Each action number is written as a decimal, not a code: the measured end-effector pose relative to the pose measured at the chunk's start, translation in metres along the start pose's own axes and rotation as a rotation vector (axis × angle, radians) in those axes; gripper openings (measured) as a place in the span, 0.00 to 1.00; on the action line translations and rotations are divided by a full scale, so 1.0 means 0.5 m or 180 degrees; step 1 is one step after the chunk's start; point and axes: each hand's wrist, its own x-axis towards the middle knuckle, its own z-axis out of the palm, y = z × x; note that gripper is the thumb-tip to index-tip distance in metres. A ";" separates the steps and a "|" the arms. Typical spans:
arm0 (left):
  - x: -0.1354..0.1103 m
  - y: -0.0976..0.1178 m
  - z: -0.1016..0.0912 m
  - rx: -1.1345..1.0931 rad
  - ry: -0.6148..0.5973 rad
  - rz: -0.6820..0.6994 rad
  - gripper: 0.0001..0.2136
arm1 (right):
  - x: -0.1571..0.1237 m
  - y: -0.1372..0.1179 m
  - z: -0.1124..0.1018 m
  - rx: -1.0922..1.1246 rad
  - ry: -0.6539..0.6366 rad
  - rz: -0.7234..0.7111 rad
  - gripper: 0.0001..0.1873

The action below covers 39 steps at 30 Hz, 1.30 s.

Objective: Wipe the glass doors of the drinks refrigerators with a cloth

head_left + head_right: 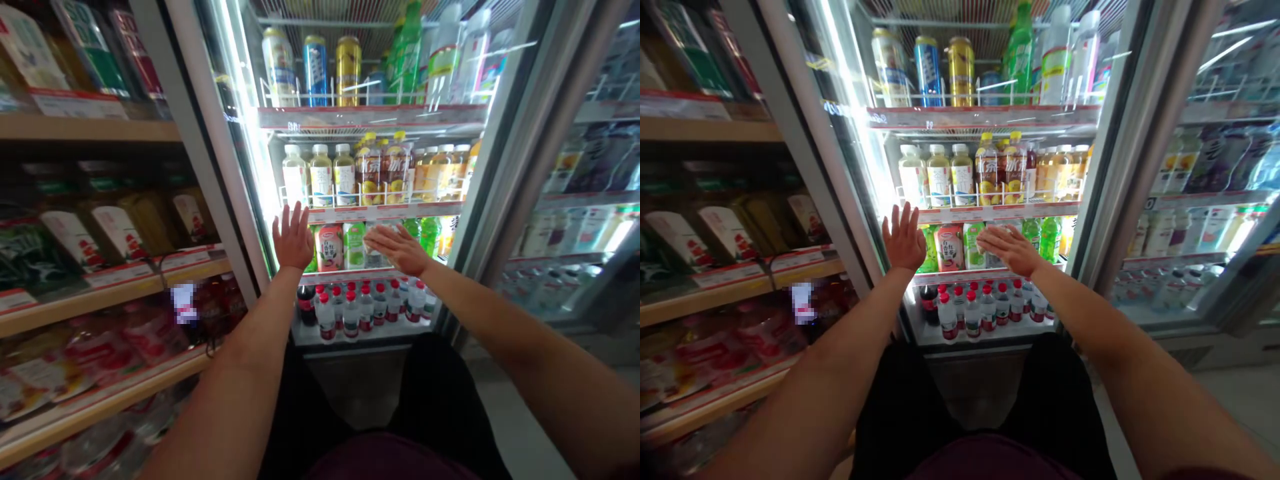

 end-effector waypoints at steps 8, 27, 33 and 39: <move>0.000 -0.002 0.002 0.0010 0.0022 0.0034 0.25 | 0.138 0.080 -0.070 -0.0258 0.0576 0.0648 0.29; 0.018 0.013 -0.007 -0.0162 0.0447 0.0004 0.23 | 0.445 0.025 -0.088 0.0006 0.0954 0.1991 0.37; 0.170 0.083 -0.040 -0.0833 0.0832 0.0370 0.27 | 0.507 -0.016 -0.096 0.0870 0.0711 0.2135 0.35; 0.274 0.096 -0.039 -0.0932 0.0016 0.0453 0.29 | 0.514 -0.001 -0.111 0.2142 0.0801 0.1807 0.41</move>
